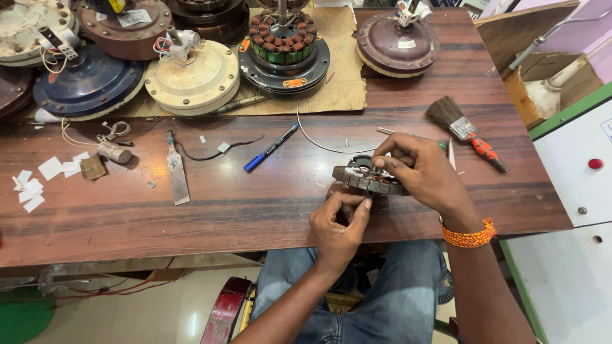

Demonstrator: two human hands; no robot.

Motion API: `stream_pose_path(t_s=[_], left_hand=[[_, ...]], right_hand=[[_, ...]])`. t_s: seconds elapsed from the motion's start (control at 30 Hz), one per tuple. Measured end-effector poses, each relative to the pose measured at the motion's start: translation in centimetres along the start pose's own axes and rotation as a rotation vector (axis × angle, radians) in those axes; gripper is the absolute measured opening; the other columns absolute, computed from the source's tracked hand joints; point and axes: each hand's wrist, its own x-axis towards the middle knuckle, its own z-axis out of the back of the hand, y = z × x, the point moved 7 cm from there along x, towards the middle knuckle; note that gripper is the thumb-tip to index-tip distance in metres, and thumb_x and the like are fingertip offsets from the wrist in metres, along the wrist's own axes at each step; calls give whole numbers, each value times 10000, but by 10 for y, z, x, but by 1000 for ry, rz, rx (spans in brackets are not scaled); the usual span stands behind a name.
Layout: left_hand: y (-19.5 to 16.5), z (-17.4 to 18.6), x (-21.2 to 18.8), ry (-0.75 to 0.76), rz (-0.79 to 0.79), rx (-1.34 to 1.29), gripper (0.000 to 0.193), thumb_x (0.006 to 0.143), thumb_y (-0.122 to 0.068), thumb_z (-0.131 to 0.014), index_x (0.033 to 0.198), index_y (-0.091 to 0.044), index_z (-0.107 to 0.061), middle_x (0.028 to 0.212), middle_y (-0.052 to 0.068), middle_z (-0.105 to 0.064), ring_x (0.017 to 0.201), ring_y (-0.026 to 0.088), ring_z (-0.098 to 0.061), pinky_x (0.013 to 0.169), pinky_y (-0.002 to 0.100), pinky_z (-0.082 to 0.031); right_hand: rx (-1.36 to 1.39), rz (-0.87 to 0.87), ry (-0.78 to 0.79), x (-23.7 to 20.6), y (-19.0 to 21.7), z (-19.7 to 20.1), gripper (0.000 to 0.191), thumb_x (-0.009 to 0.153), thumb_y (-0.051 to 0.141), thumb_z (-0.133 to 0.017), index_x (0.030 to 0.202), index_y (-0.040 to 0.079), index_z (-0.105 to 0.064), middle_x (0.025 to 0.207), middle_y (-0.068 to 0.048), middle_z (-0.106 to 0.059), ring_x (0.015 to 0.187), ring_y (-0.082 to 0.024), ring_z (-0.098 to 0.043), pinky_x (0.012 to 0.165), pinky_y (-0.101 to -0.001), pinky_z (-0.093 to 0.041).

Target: The person sits at a workbench and winds copper wire by hand around the armature of a fan motor, pressing the wire into the slots around the rotor while turning the armature. They work the wire around the winding continuously, with assorted fan motor parts and hand tools laid out on the bench.

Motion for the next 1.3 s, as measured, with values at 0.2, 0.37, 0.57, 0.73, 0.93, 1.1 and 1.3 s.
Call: stream_pose_path(t_s=[0.2,0.37,0.57,0.73,0.93,1.1,1.3], left_hand=[[-3,-4,-1,70,-8,-10,119,893,-117,-767,858,-24,-701,656,18,-620,566,83,-551,525,274,-426],[2,-4,4,11,19,39,159,874,-105,-783,809,-22,-665,634,25,-599,568,102,-537,538,292,-419],[19,-9,4,-39,198,83,115,866,-102,-760,862,-39,-663,659,28,-626,580,124,-551,571,316,-445],[-46,1,4,33,-611,540,264,901,-199,-775,1138,-129,-685,1092,31,-662,1045,206,-592,856,389,-490],[-54,-7,43,517,-750,481,406,906,-162,-760,1305,-145,-692,1228,-12,-727,1084,177,-681,900,355,-536],[-55,-11,45,531,-704,445,369,891,-168,-783,1250,-171,-697,1182,-35,-754,998,163,-696,852,339,-538],[-49,-12,49,565,-662,432,440,852,-186,-786,1280,-187,-687,1146,-26,-753,944,180,-678,823,344,-536]], right_hand=[[9,-124,6,-5,-19,6,135,932,117,-717,959,-14,-708,754,20,-636,694,-36,-529,569,-243,-446],[-48,-82,-61,-6,-26,15,136,941,119,-711,967,-14,-708,766,17,-664,722,-20,-555,599,-237,-476],[-295,-144,-177,-10,-39,27,178,910,186,-766,973,20,-769,694,-15,-629,677,-46,-544,613,-256,-436],[-310,-251,-230,-34,-38,45,193,885,200,-772,989,37,-777,686,14,-665,603,-57,-493,532,-256,-409],[18,-375,-257,-75,-10,55,151,877,131,-754,956,9,-791,768,14,-668,654,-59,-527,553,-266,-420],[-211,-356,-160,-88,15,39,162,852,169,-772,960,54,-805,708,-39,-729,656,-69,-580,582,-276,-501],[-573,-91,-213,-101,19,-6,155,851,180,-778,941,60,-740,785,-108,-730,656,-260,-679,570,-350,-510]])
